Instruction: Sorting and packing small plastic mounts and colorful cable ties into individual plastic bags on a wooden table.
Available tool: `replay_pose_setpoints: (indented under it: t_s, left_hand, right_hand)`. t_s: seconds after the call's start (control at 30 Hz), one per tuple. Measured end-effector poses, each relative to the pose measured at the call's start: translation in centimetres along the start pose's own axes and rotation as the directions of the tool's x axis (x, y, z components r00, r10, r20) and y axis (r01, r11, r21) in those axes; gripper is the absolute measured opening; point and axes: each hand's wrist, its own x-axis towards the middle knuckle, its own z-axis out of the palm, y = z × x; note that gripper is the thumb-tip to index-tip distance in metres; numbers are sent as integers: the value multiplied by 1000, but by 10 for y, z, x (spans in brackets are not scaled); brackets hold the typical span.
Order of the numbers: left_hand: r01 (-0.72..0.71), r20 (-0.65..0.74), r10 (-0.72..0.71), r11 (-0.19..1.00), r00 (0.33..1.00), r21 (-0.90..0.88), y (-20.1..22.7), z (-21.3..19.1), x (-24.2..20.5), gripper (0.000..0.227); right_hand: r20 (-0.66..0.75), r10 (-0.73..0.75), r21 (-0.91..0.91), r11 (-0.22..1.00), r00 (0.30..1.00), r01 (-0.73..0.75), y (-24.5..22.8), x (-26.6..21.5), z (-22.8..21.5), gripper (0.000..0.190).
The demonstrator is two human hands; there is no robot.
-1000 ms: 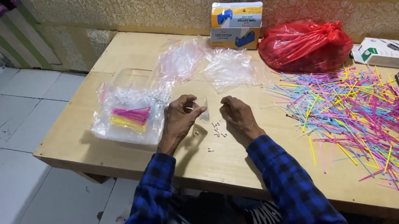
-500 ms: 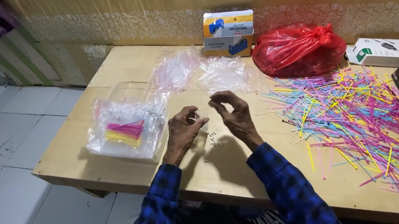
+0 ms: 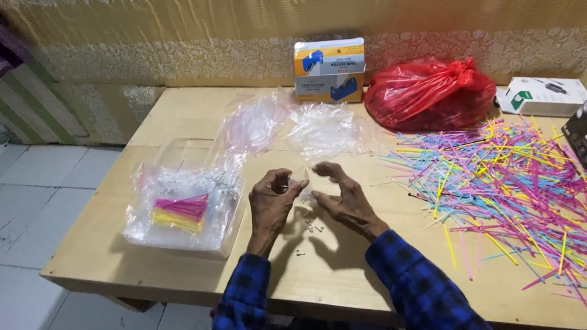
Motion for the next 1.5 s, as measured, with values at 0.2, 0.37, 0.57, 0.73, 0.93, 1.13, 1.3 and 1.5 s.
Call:
replay_pose_setpoints:
  t_s: [0.2,0.37,0.57,0.73,0.93,1.13,1.3,1.5]
  left_hand:
    - [44,-9,-44,998,999,-38,-23,24,5,44]
    - [92,-8,-92,996,996,-20,-13,26,3,53]
    - [93,112,-91,996,990,-15,-50,37,20,30]
    - [50,43,-44,988,998,-149,-41,43,15,13]
    - [9,-31,-17,970,999,-243,-54,41,19,17]
    - [70,114,-35,945,993,-319,-25,33,1,28]
    - [182,196,-118,920,973,-348,-27,32,0,28]
    - [236,228,-153,883,962,-405,-33,28,5,34]
  right_hand:
    - [19,182,113,977,983,-183,62,12,7,18]
    - [46,311,360,881,949,-306,6,9,-6,19]
    - [41,361,597,739,932,-312,38,21,0,21]
    - [101,454,636,655,885,-408,-34,9,-11,31]
    - [99,351,589,734,931,-339,74,22,14,34]
    - [80,374,666,669,924,-329,87,24,12,32]
    - [63,373,659,681,926,-319,99,24,14,23]
    - [34,341,637,717,939,-283,58,19,9,38]
